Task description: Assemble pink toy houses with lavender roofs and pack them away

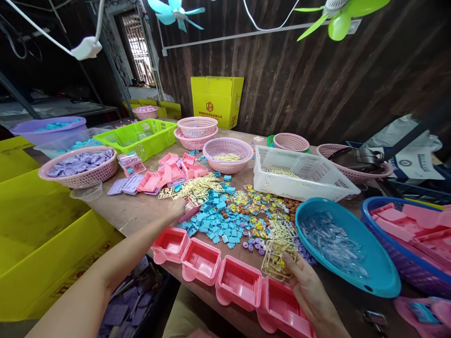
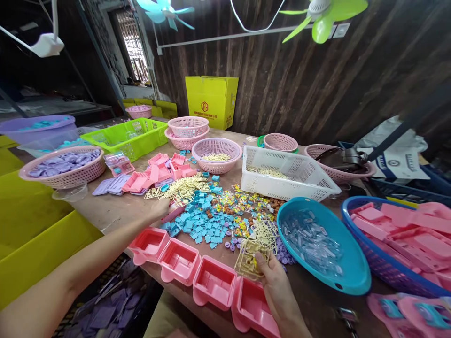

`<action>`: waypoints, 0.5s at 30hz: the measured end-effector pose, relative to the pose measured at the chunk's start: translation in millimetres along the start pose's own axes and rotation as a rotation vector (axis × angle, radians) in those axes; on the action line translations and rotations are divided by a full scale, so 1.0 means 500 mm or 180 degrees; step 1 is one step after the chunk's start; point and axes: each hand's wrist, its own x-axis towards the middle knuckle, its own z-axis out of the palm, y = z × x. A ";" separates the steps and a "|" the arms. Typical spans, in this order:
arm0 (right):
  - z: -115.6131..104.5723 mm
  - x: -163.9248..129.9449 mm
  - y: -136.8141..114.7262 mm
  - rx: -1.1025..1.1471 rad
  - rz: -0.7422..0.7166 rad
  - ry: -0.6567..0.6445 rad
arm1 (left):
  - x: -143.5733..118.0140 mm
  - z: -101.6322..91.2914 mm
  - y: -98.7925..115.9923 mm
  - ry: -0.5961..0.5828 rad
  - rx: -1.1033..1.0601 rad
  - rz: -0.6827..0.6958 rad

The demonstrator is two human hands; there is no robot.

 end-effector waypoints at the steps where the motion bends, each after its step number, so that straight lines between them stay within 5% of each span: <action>1: -0.001 0.001 0.002 0.0002 -0.0007 0.0013 | 0.001 0.000 -0.001 0.0002 -0.0010 0.0000; 8: -0.002 0.005 0.016 -0.0035 -0.0074 -0.0030 | 0.007 -0.012 -0.033 -0.0304 -0.0255 -0.0003; 15: 0.009 0.001 0.010 -0.0005 -0.0066 -0.0034 | 0.003 -0.021 -0.034 -0.0202 -0.0522 -0.0003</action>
